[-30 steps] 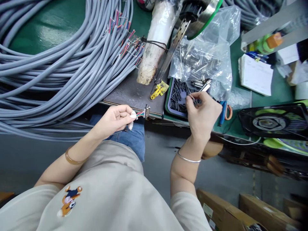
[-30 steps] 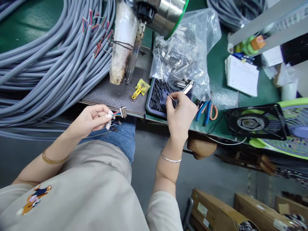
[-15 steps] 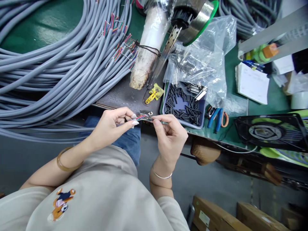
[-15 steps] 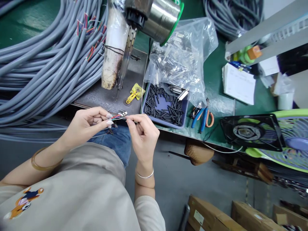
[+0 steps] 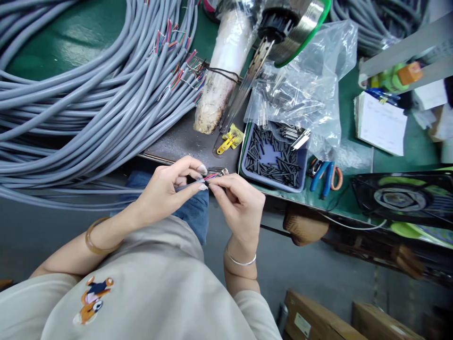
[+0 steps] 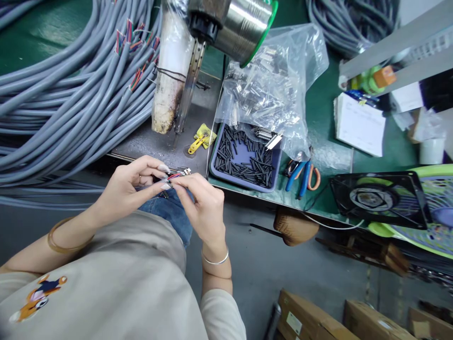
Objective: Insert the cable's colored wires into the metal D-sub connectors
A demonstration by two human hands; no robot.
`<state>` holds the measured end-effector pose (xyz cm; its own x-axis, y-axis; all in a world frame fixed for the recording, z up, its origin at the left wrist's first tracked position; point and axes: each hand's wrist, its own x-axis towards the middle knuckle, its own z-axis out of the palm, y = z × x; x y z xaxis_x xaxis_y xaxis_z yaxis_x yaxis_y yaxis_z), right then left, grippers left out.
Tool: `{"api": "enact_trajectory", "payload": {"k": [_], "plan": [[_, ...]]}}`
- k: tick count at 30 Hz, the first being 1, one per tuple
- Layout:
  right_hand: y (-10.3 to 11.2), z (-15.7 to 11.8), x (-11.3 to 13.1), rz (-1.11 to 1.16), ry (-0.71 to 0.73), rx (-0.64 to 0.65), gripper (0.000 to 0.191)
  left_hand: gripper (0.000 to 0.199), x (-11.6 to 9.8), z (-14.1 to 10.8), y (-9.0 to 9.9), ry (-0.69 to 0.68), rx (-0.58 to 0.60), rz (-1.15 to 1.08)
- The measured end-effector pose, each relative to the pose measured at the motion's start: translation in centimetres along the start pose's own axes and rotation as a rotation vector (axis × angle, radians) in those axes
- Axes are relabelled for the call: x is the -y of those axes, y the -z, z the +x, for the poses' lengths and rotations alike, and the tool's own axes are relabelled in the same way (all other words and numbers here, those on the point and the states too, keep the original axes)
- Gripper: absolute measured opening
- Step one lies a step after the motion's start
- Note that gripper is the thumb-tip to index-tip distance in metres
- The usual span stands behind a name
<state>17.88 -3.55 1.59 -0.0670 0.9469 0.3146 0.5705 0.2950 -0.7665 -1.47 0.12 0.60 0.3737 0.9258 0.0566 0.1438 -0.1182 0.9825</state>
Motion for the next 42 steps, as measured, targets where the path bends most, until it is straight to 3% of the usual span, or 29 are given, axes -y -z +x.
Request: {"api": "enact_trajectory", "payload": {"k": [5, 9, 15, 20, 22, 25, 30, 32, 35, 38, 42], "plan": [[0.4, -0.3, -0.1, -0.071, -0.054, -0.194, 0.011, 0.013, -0.2, -0.1, 0.1, -0.205, -0.013, 0.107], [0.4, 0.0, 0.5, -0.049, -0.064, -0.121, 0.01, 0.016, -0.1, -0.1, 0.0, -0.308, -0.033, 0.15], [-0.2, 0.1, 0.8, 0.197, -0.184, 0.031, 0.021, 0.007, 0.4, -0.3, -0.4, -0.437, -0.136, 0.139], [0.2, 0.2, 0.5, 0.046, -0.157, -0.205, 0.016, 0.011, 0.1, -0.5, -0.5, -0.488, -0.147, 0.175], [0.4, 0.5, 0.5, 0.041, -0.183, -0.157, 0.025, 0.013, 0.1, -0.4, -0.5, -0.514, -0.142, 0.237], [0.4, 1.1, 0.4, 0.138, -0.252, 0.012, 0.023, 0.016, 0.2, -0.2, -0.5, -0.534, -0.137, 0.298], [-0.4, 1.3, -0.7, 0.35, -0.303, -0.003, 0.027, 0.013, -0.1, 0.1, -0.3, -0.455, -0.108, 0.214], [-0.6, 1.2, -0.9, 0.354, -0.277, -0.018, 0.026, 0.01, -0.3, 0.3, -0.2, -0.389, -0.105, 0.182], [-0.5, 0.8, -0.9, 0.165, -0.186, -0.056, 0.024, 0.009, -0.4, 0.6, -0.1, -0.31, -0.113, 0.161], [-0.1, 0.5, -0.5, -0.051, -0.006, -0.092, 0.024, 0.011, -0.5, 0.8, -0.2, -0.304, -0.138, 0.171], [0.2, 0.5, -0.4, -0.131, 0.199, -0.065, 0.011, 0.01, -0.4, 0.9, -0.5, -0.335, -0.175, 0.213]]}}
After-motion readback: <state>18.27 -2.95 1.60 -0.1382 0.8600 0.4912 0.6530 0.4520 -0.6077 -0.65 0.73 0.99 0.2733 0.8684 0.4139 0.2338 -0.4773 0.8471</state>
